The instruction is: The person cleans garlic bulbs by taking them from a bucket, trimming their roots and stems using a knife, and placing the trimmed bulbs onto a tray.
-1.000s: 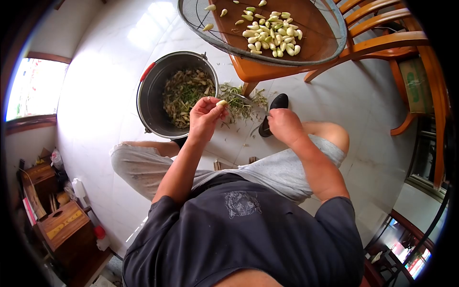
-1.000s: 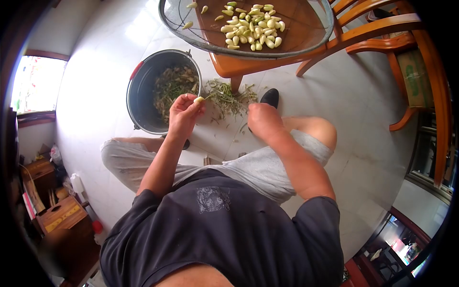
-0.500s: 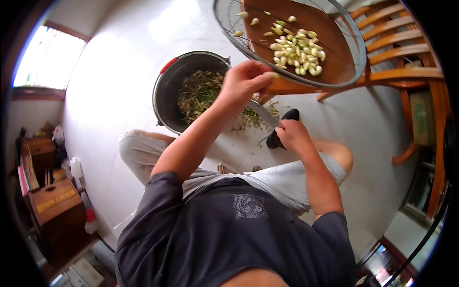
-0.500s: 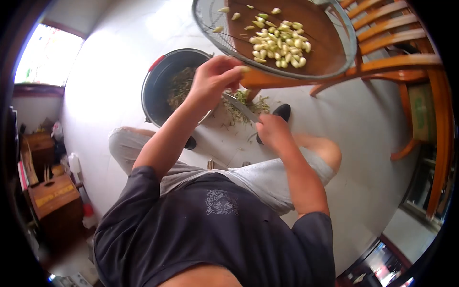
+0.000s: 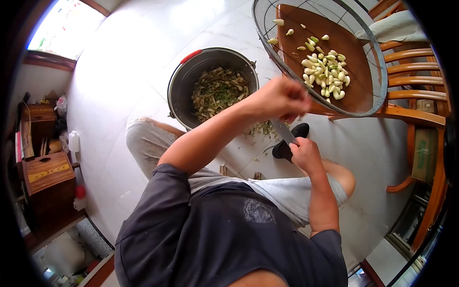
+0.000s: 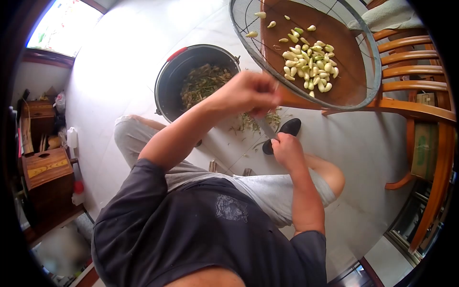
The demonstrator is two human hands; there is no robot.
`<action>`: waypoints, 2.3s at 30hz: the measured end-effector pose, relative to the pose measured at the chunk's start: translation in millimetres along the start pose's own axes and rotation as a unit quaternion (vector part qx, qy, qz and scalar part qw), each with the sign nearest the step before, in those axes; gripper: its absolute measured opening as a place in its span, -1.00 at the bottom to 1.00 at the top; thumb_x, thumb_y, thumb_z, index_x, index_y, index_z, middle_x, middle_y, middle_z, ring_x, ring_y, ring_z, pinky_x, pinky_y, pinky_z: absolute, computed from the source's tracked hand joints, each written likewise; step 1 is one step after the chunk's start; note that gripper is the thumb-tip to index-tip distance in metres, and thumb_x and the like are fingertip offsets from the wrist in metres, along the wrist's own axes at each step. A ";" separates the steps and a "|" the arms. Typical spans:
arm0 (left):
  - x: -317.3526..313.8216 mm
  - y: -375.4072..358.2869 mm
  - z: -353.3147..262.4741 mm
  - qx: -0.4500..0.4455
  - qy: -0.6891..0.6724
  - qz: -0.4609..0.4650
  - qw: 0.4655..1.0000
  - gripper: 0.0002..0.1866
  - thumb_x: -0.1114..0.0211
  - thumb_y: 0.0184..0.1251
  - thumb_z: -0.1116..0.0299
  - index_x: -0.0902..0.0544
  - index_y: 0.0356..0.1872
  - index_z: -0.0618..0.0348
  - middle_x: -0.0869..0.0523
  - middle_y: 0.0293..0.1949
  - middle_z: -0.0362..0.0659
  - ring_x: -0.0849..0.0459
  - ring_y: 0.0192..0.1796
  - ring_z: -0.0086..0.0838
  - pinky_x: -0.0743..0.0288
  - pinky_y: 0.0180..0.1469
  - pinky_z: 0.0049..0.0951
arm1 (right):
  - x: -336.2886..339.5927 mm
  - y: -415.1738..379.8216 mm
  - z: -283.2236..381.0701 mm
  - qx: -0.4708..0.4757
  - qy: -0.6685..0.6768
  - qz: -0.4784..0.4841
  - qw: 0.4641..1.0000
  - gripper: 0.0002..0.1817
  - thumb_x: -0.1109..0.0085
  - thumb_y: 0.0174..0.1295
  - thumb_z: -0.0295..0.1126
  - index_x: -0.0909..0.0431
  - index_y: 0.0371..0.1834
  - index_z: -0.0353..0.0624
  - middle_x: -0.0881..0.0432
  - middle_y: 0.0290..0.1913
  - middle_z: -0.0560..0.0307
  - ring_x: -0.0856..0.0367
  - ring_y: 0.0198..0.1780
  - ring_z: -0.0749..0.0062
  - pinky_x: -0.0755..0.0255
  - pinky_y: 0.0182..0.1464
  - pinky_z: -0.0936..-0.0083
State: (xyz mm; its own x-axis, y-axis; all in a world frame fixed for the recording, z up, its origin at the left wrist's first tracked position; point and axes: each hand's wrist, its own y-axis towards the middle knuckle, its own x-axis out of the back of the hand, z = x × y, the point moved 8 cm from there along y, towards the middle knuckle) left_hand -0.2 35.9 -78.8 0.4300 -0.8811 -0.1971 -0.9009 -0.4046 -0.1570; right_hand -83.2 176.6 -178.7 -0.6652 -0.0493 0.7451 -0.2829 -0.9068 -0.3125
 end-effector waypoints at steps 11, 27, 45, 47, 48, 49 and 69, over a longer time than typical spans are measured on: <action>134.0 -23.0 118.9 0.307 0.254 -0.009 0.917 -0.78 -0.27 0.19 0.30 -0.69 -0.26 0.25 -0.72 -0.30 -0.11 -0.69 -0.33 -0.43 -0.58 -0.38 -0.41 | 2.8 12.2 1.8 -0.072 0.019 0.038 0.997 -0.81 -0.12 0.16 -0.33 -0.55 -0.41 -0.25 -0.58 -0.44 -0.21 -0.55 -0.30 -0.16 -0.41 -0.25 0.12; 277.3 -58.8 245.3 0.236 0.464 -0.241 0.819 -0.82 -0.17 -0.02 0.52 -0.68 -0.37 0.20 -0.69 -0.38 0.09 -0.67 -0.24 -0.01 -0.53 -0.17 -0.14 | -6.0 24.7 32.7 -0.010 0.028 0.053 0.998 -0.81 -0.12 0.14 -0.35 -0.50 -0.47 -0.27 -0.55 -0.45 -0.20 -0.52 -0.33 -0.16 -0.38 -0.29 0.10; 311.8 -84.6 264.7 0.355 0.274 -0.392 0.803 -0.47 -0.40 0.05 0.17 -0.60 0.01 0.29 -0.65 -0.03 0.12 -0.60 0.08 -0.08 -0.45 0.10 -0.25 | -15.9 18.5 16.4 -0.006 -0.015 0.058 0.998 -0.81 -0.11 0.15 -0.33 -0.58 -0.37 -0.23 -0.57 -0.47 -0.18 -0.55 -0.37 -0.12 -0.41 -0.32 0.21; 314.1 -84.2 251.7 0.364 0.310 -0.377 0.793 -0.48 -0.39 0.05 0.18 -0.60 0.02 0.29 -0.65 -0.02 0.11 -0.60 0.08 -0.09 -0.45 0.10 -0.25 | -17.1 18.6 15.3 -0.008 -0.019 0.060 0.998 -0.81 -0.11 0.15 -0.32 -0.57 -0.38 -0.24 -0.57 -0.46 -0.18 -0.54 -0.36 -0.14 -0.41 -0.31 0.19; 317.5 -81.6 248.9 0.342 0.360 -0.372 0.784 -0.53 -0.39 0.05 0.19 -0.63 -0.03 0.24 -0.65 -0.02 0.12 -0.60 0.07 -0.09 -0.46 0.09 -0.24 | -16.3 18.8 18.0 -0.004 -0.021 0.060 0.998 -0.81 -0.11 0.15 -0.32 -0.57 -0.39 -0.24 -0.56 -0.46 -0.18 -0.54 -0.35 -0.14 -0.41 -0.31 0.19; 320.1 -80.3 249.8 0.335 0.381 -0.371 0.778 -0.56 -0.38 0.06 0.20 -0.65 -0.05 0.22 -0.65 -0.04 0.12 -0.61 0.05 -0.09 -0.46 0.09 -0.23 | -15.4 19.7 20.7 0.000 -0.022 0.060 0.998 -0.81 -0.11 0.15 -0.33 -0.56 -0.39 -0.25 -0.56 -0.45 -0.19 -0.53 -0.34 -0.14 -0.40 -0.31 0.18; 155.3 -95.2 121.8 -0.079 -0.225 -0.286 0.928 -0.78 -0.19 0.32 0.54 -0.49 -0.04 0.33 -0.65 -0.31 -0.15 -0.68 -0.27 -0.46 -0.60 -0.13 -0.49 | 25.1 8.6 73.5 0.112 0.125 -0.085 0.982 -0.80 -0.15 0.17 -0.38 -0.60 -0.19 -0.22 -0.58 -0.42 -0.12 -0.57 -0.36 0.01 -0.43 -0.29 0.27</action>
State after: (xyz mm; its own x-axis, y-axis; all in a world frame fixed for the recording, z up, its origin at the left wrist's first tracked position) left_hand 159.5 -32.6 -212.4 0.7895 -0.3346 -0.5145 -0.4998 -0.8370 -0.2228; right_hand -51.5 136.8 -119.4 -0.7781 0.1902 0.5987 -0.2640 -0.9638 -0.0370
